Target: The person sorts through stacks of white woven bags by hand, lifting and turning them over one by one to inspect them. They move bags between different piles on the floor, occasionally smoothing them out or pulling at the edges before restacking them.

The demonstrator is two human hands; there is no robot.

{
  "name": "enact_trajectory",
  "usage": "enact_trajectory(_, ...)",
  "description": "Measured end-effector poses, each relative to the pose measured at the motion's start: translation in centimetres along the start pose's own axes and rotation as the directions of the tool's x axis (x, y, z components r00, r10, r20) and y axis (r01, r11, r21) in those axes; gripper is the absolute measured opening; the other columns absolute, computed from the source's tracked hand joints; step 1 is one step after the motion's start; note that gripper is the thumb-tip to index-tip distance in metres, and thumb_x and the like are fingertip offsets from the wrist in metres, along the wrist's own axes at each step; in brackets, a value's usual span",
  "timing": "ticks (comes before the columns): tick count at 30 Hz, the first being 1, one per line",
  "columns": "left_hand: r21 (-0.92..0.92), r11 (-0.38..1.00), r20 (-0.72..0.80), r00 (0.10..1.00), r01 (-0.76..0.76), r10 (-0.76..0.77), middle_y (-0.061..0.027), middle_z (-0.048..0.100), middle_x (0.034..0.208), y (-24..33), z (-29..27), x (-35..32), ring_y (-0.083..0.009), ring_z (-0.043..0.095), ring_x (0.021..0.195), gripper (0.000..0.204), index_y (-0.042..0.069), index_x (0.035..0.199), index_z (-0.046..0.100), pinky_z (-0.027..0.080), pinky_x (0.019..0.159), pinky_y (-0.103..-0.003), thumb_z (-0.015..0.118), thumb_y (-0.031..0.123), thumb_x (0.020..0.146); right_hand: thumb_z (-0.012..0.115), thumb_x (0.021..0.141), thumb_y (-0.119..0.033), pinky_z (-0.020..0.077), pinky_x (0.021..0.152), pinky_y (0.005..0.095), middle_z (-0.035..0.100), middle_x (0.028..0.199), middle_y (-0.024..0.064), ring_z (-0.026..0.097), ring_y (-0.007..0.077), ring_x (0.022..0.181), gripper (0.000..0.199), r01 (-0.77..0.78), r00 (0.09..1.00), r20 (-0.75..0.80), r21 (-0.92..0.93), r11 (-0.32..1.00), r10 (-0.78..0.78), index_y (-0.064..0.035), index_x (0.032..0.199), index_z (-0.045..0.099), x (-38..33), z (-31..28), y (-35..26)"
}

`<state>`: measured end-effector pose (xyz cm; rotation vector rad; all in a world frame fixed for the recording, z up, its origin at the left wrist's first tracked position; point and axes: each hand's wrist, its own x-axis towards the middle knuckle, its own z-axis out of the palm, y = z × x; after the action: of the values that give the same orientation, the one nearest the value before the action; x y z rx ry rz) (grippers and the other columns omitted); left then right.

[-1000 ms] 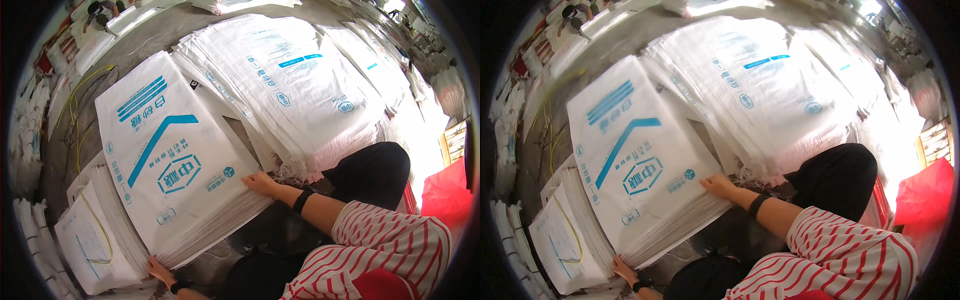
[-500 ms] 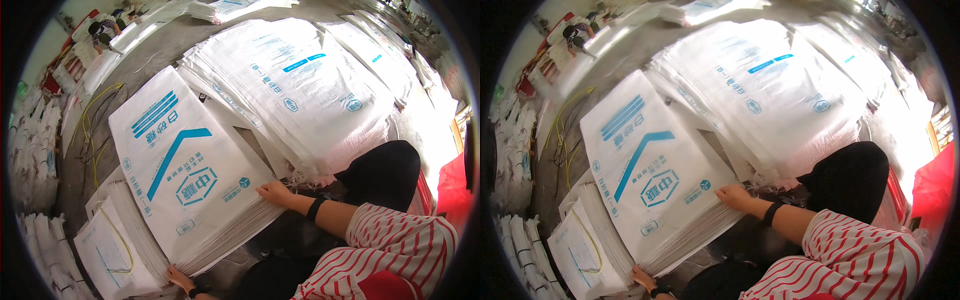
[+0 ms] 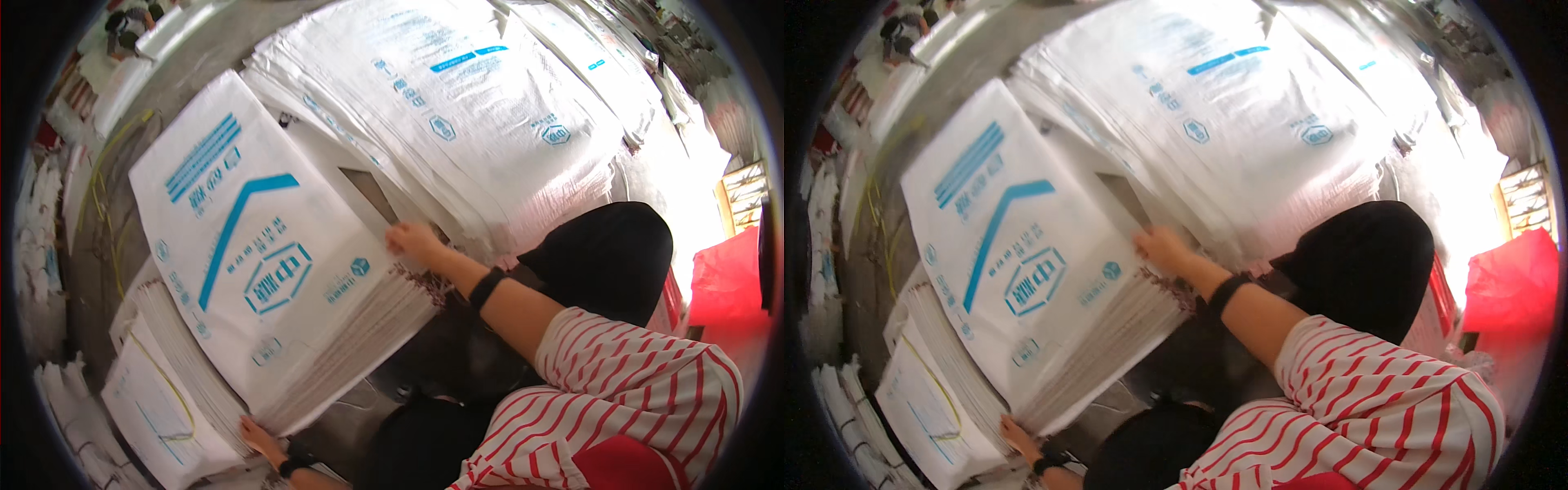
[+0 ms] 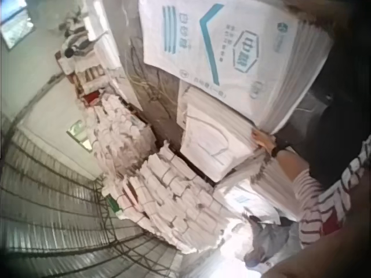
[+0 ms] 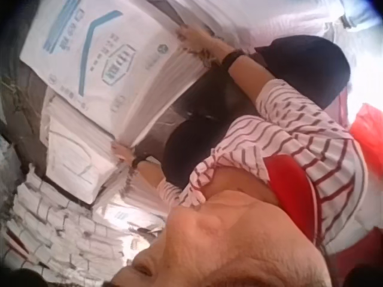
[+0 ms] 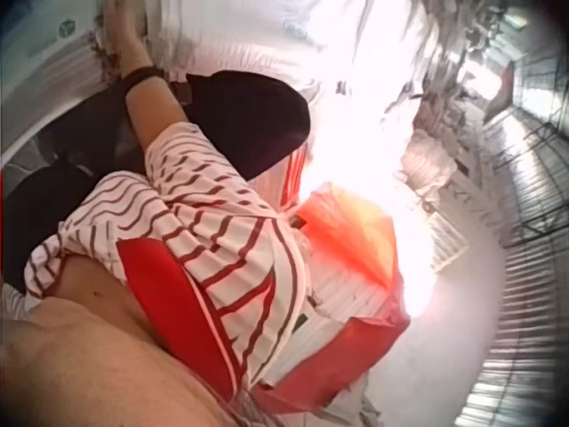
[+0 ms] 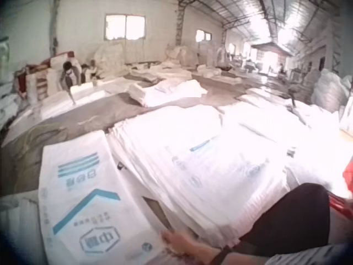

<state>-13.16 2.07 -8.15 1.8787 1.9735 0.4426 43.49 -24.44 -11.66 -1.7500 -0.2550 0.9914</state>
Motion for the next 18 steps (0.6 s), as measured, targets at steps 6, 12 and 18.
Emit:
enact_trajectory(6, 0.096, 0.890, -0.021, 0.893, -0.446, 0.449, -0.0180, 0.065, 0.110, 11.4, -0.4, -1.4, -0.0338, 0.061, 0.102, 0.029, -0.003, 0.110, 0.064, 0.047, 0.089, -0.039, 0.052, 0.021, 0.099, 0.056, 0.092, -0.039, 0.0505, 0.072, 0.0360, 0.066, 0.110, 0.0150, 0.064, 0.0245, 0.082, 0.053, 0.054, 0.997, -0.048, -0.194, 0.980, -0.065, -0.0005, 0.129, 0.055, 1.6, 4.3, 2.7)
enact_trajectory(12, 0.015, 0.860, 0.673, 0.641, -0.510, 0.369, -0.0182, 0.064, 0.102, 21.2, 3.9, -7.1, -0.0357, 0.059, 0.094, 0.024, 0.002, 0.100, 0.065, 0.050, 0.076, -0.041, 0.051, 0.021, 0.098, 0.060, 0.090, -0.035, 0.0481, 0.088, 0.0356, 0.065, 0.118, 0.0161, 0.062, 0.0261, 0.104, 0.054, -0.182, 0.983, -0.002, 0.068, 0.981, 0.182, 0.0004, 0.130, 0.054, 0.7, 5.7, 0.6)
enact_trajectory(18, 0.017, 0.798, 0.552, 0.671, -0.602, 0.495, -0.0197, 0.063, 0.099, 21.5, 3.4, -9.3, -0.0387, 0.058, 0.092, 0.028, 0.000, 0.097, 0.064, 0.047, 0.083, -0.042, 0.047, 0.022, 0.100, 0.060, 0.093, -0.027, 0.0475, 0.087, 0.0307, 0.065, 0.114, 0.0120, 0.061, 0.0208, 0.102, 0.044, -0.071, 0.966, -0.246, 0.033, 0.997, 0.077, 0.0053, 0.123, 0.058, -1.2, 2.1, -3.9)
